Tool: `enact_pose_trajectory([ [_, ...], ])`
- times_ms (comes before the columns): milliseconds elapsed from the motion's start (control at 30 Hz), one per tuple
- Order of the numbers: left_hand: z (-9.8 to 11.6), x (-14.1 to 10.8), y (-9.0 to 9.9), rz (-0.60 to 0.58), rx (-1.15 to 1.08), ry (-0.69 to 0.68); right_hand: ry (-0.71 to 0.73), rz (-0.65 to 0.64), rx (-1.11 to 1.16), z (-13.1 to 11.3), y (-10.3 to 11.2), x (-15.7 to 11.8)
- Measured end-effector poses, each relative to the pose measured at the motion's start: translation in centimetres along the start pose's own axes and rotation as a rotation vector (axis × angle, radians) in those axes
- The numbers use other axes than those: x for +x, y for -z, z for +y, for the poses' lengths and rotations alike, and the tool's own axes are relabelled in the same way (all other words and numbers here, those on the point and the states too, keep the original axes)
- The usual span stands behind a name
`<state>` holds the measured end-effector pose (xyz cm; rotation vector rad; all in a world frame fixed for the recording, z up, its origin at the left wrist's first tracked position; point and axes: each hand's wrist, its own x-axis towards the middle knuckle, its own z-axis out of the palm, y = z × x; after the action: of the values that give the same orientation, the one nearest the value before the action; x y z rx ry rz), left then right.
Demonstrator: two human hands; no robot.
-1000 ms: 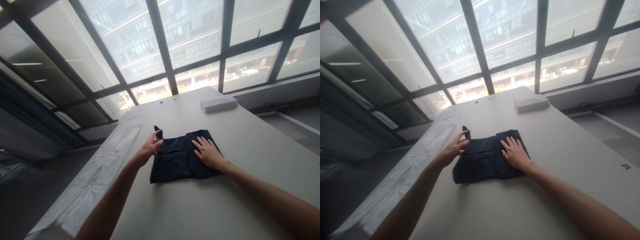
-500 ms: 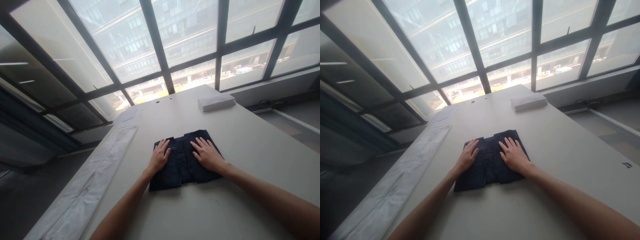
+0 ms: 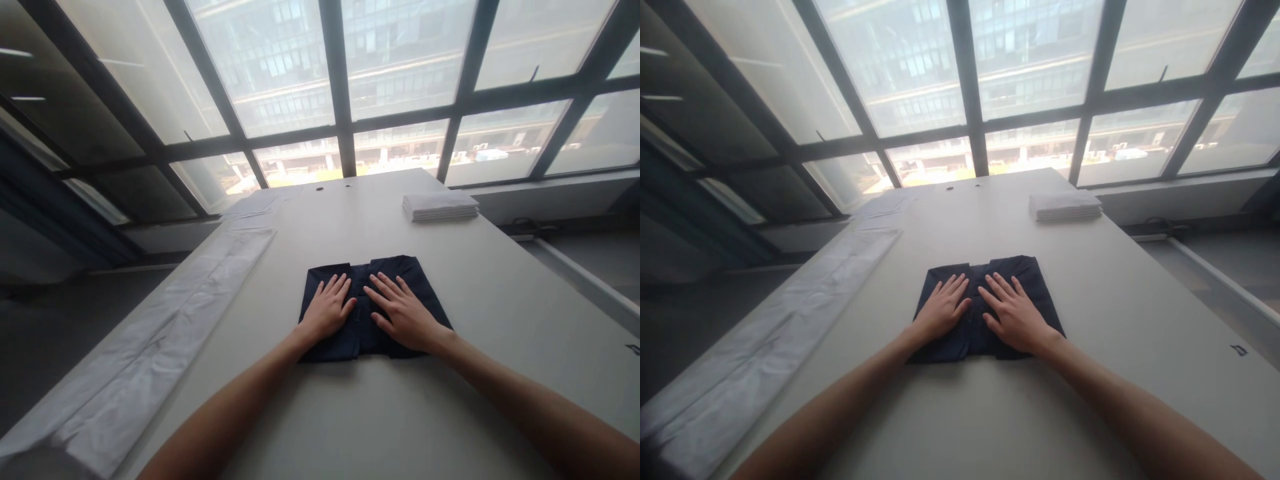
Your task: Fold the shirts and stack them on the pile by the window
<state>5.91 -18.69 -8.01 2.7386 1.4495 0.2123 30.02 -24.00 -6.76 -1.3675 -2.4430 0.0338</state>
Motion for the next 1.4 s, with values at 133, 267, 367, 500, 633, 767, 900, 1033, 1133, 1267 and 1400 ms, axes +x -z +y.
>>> enact_pose_trajectory([
  [133,0.1,0.2,0.2,0.018,-0.022,0.01,-0.016,-0.108,0.013,0.0,-0.7,0.1],
  [267,1.3,-0.2,0.4,0.053,-0.054,0.013,-0.039,-0.117,0.001,0.3,-1.0,0.1],
  [367,2.8,-0.6,-0.1,0.065,-0.062,-0.024,-0.043,-0.103,0.003,0.4,-1.0,0.2],
  [500,3.6,-0.9,-0.6,0.053,-0.057,-0.039,-0.038,-0.097,0.005,0.4,-1.1,0.1],
  [633,3.5,-1.2,-0.4,0.046,-0.075,-0.053,-0.033,-0.096,0.003,0.4,-1.1,0.1],
  [767,4.0,-2.0,-0.4,0.016,-0.074,-0.102,-0.027,-0.098,0.007,0.4,-1.0,0.2],
  [900,4.1,-2.1,0.0,-0.009,-0.103,-0.103,-0.029,-0.101,0.009,0.3,-0.9,0.2],
  [1033,2.3,0.2,1.6,0.002,-0.153,-0.073,-0.023,-0.095,0.022,0.2,-0.7,0.2],
  [1133,0.7,3.4,2.1,0.071,-0.124,0.008,-0.026,-0.096,0.03,0.1,-0.6,0.2],
  [1267,-0.5,6.6,0.6,0.092,-0.071,0.081,-0.03,-0.102,0.027,0.1,-0.6,0.3],
  [1400,-0.8,7.0,-0.4,0.12,-0.068,0.104,-0.03,-0.094,0.027,0.0,-0.7,0.3],
])
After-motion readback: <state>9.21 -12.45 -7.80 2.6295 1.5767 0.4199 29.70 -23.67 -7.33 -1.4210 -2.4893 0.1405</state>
